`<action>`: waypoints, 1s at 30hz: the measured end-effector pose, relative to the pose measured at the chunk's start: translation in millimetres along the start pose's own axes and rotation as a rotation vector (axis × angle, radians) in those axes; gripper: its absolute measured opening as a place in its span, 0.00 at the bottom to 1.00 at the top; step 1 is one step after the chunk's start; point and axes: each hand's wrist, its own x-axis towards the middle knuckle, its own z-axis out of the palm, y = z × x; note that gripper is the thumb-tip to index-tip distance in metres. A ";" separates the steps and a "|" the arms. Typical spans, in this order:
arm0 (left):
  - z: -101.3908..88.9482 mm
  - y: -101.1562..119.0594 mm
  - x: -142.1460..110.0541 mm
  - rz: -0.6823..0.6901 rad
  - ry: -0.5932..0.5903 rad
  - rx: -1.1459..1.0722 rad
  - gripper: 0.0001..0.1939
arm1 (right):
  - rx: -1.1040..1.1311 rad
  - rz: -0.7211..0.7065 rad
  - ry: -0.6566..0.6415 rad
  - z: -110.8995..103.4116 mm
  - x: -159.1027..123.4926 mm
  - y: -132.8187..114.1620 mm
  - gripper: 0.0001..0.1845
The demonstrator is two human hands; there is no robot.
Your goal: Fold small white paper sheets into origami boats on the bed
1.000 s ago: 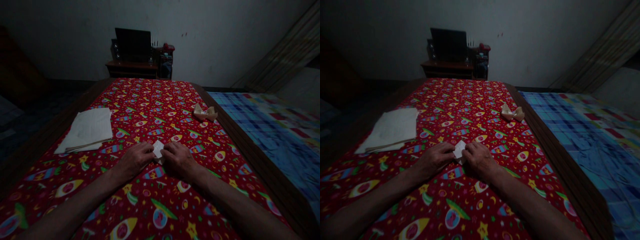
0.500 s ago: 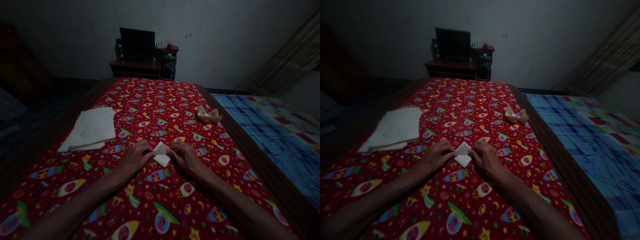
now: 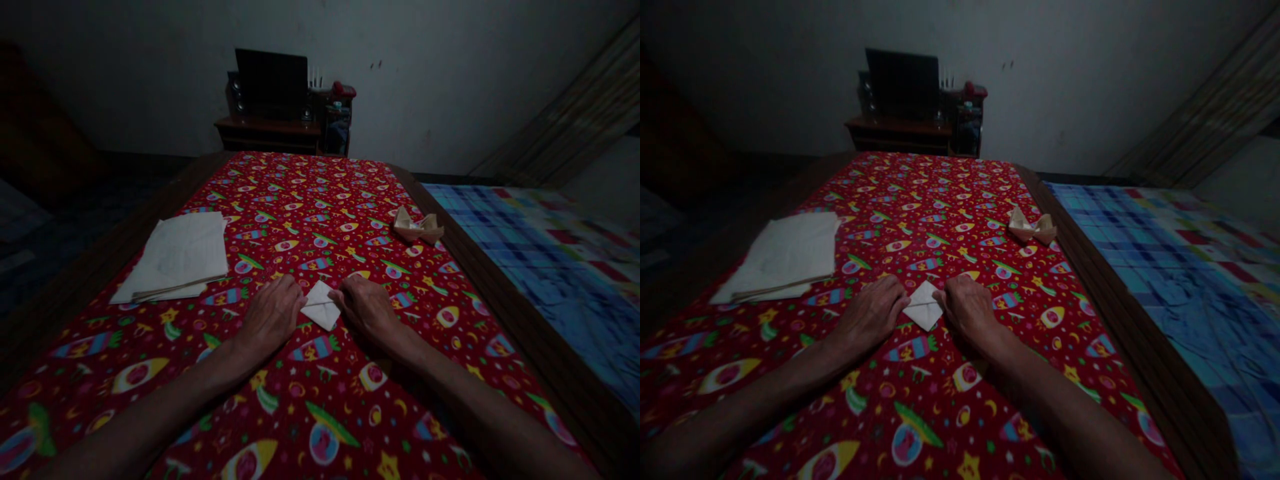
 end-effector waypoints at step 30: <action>-13.3 -4.7 -23.2 0.277 -0.211 0.089 0.33 | 0.027 -0.512 -0.021 -4.1 -35.1 7.5 0.29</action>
